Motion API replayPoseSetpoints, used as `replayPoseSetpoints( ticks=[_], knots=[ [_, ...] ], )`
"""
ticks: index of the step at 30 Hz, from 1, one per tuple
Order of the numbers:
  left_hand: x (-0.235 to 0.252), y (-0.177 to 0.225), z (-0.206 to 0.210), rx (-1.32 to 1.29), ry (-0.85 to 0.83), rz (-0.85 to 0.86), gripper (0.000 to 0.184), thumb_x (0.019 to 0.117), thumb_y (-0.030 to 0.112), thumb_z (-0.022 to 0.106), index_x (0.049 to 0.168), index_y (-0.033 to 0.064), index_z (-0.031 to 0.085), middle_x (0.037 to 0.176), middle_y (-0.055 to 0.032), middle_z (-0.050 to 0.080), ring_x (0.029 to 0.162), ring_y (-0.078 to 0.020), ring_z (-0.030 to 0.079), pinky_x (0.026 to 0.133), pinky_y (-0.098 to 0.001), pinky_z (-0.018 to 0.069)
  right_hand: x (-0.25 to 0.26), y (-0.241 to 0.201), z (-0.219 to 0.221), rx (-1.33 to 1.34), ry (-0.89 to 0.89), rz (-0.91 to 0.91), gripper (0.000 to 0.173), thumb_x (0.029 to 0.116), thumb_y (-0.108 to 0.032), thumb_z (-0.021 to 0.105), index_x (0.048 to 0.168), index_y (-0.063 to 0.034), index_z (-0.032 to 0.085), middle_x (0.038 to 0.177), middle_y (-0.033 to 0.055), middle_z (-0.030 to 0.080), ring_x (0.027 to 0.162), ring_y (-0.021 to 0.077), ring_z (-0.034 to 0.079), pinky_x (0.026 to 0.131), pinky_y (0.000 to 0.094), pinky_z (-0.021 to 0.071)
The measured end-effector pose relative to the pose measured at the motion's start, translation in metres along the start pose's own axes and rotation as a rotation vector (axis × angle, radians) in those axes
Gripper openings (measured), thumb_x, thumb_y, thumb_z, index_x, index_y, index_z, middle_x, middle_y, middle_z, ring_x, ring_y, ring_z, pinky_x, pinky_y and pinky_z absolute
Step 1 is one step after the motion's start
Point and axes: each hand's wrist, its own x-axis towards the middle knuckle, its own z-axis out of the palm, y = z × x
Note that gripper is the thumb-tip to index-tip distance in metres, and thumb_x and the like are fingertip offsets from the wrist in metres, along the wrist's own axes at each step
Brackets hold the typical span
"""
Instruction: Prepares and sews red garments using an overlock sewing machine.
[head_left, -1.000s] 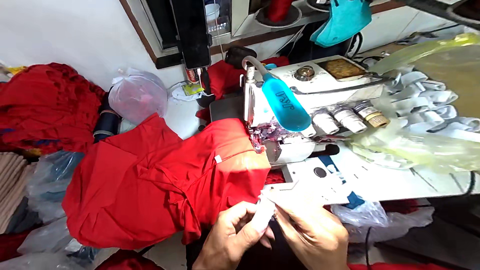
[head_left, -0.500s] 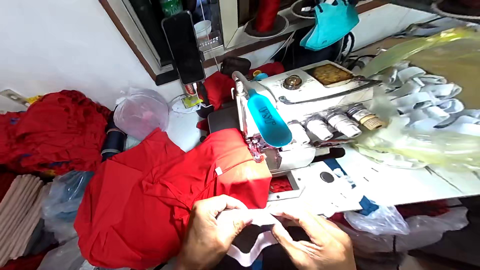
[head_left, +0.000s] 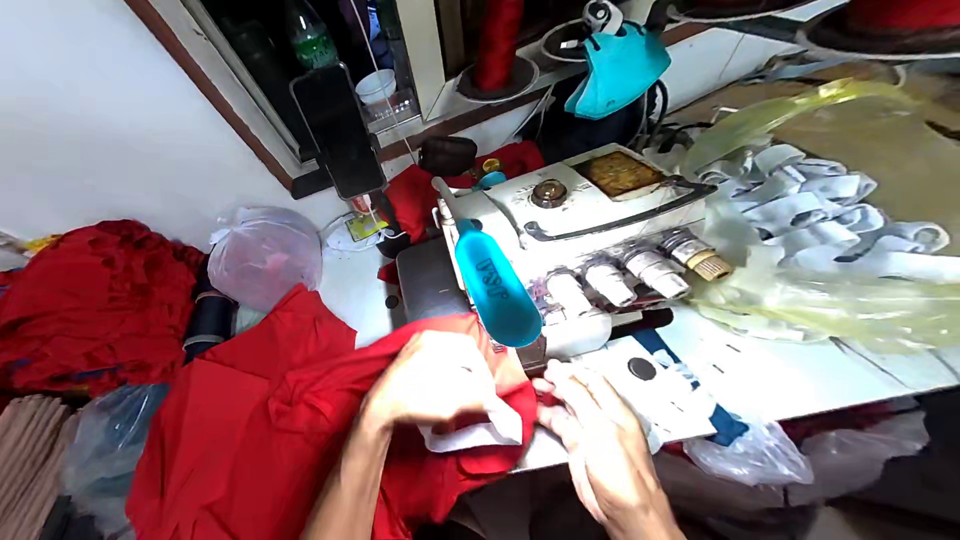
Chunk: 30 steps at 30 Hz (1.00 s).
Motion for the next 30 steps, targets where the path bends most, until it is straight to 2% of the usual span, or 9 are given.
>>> replayPoseSetpoints(
  ticks=[4, 7, 10, 12, 15, 19, 26, 28, 30],
  knots=[
    [-0.010, 0.000, 0.012, -0.082, -0.099, 0.175, 0.026, 0.0915, 0.030, 0.073, 0.080, 0.0070, 0.073, 0.079, 0.0000, 0.066, 0.078, -0.0062, 0.061, 0.071, -0.0281, 0.0497, -0.012, 0.000, -0.011, 0.089, -0.173, 0.115, 0.023, 0.1067, -0.017, 0.047, 0.115, 0.0015, 0.058, 0.096, 0.0094, 0.071, 0.080, 0.0198, 0.074, 0.062, 0.0347, 0.0642],
    [-0.013, 0.002, 0.010, -0.081, -0.141, 0.173, 0.024, 0.0894, 0.029, 0.074, 0.080, 0.0063, 0.074, 0.079, -0.0007, 0.066, 0.078, -0.0070, 0.061, 0.071, -0.0291, 0.0490, -0.017, 0.003, -0.010, 0.042, -0.320, 0.148, 0.028, 0.1080, -0.019, 0.045, 0.115, 0.0000, 0.065, 0.097, 0.0091, 0.075, 0.065, 0.0118, 0.070, 0.049, 0.0230, 0.0556],
    [-0.018, 0.002, 0.010, -0.089, -0.165, 0.215, 0.028, 0.0910, 0.031, 0.073, 0.080, 0.0046, 0.072, 0.080, -0.0026, 0.065, 0.079, -0.0086, 0.060, 0.072, -0.0300, 0.0488, -0.021, 0.008, -0.010, 0.022, -0.394, 0.091, 0.020, 0.1020, -0.012, 0.057, 0.105, 0.0001, 0.072, 0.077, 0.0052, 0.071, 0.049, 0.0043, 0.054, 0.043, 0.0173, 0.0421],
    [-0.022, 0.002, 0.010, -0.121, -0.150, 0.219, 0.027, 0.0913, 0.028, 0.073, 0.080, 0.0039, 0.071, 0.079, -0.0019, 0.065, 0.078, -0.0064, 0.060, 0.072, -0.0265, 0.0480, -0.023, 0.011, -0.013, 0.015, -0.426, 0.036, 0.013, 0.0964, -0.007, 0.063, 0.099, -0.0006, 0.074, 0.068, 0.0034, 0.069, 0.047, 0.0027, 0.052, 0.042, 0.0162, 0.0409],
    [-0.029, -0.001, 0.010, -0.163, -0.093, 0.191, 0.023, 0.0904, 0.025, 0.075, 0.080, 0.0040, 0.072, 0.079, 0.0004, 0.065, 0.079, -0.0024, 0.059, 0.071, -0.0214, 0.0473, -0.025, 0.015, -0.016, -0.049, -0.323, -0.038, 0.012, 0.0950, -0.006, 0.065, 0.102, 0.0002, 0.072, 0.075, 0.0041, 0.071, 0.055, 0.0059, 0.060, 0.049, 0.0189, 0.0486],
    [-0.032, -0.003, 0.009, -0.158, -0.038, 0.122, 0.020, 0.0887, 0.024, 0.075, 0.081, 0.0057, 0.073, 0.081, 0.0028, 0.066, 0.080, -0.0008, 0.060, 0.073, -0.0212, 0.0486, -0.012, 0.023, -0.008, -0.253, -0.157, -0.118, 0.042, 0.0883, -0.023, 0.073, 0.122, -0.0007, 0.063, 0.110, 0.0082, 0.069, 0.079, 0.0127, 0.071, 0.070, 0.0288, 0.0623],
    [-0.034, -0.006, 0.006, -0.113, 0.051, 0.068, 0.020, 0.0880, 0.027, 0.075, 0.079, 0.0094, 0.073, 0.081, 0.0057, 0.067, 0.082, 0.0002, 0.061, 0.074, -0.0223, 0.0496, -0.004, 0.022, -0.010, -0.365, -0.220, -0.259, 0.014, 0.0884, -0.020, 0.075, 0.094, -0.0090, 0.069, 0.076, -0.0029, 0.068, 0.062, 0.0048, 0.064, 0.057, 0.0213, 0.0564],
    [-0.036, -0.010, 0.003, -0.099, 0.071, 0.044, 0.019, 0.0883, 0.028, 0.074, 0.080, 0.0110, 0.075, 0.081, 0.0065, 0.067, 0.082, -0.0002, 0.061, 0.074, -0.0231, 0.0505, -0.007, 0.024, -0.020, -0.213, -0.307, -0.289, 0.014, 0.0868, -0.019, 0.077, 0.092, -0.0090, 0.070, 0.080, -0.0018, 0.069, 0.070, 0.0059, 0.065, 0.063, 0.0206, 0.0554],
    [-0.037, -0.015, 0.000, -0.080, 0.079, 0.018, 0.019, 0.0879, 0.029, 0.075, 0.080, 0.0116, 0.074, 0.083, 0.0061, 0.068, 0.083, -0.0014, 0.063, 0.076, -0.0251, 0.0517, -0.010, 0.027, -0.027, -0.016, -0.391, -0.266, 0.010, 0.0825, -0.013, 0.078, 0.086, -0.0095, 0.069, 0.098, 0.0039, 0.073, 0.088, 0.0090, 0.068, 0.074, 0.0219, 0.0568]
  ],
)
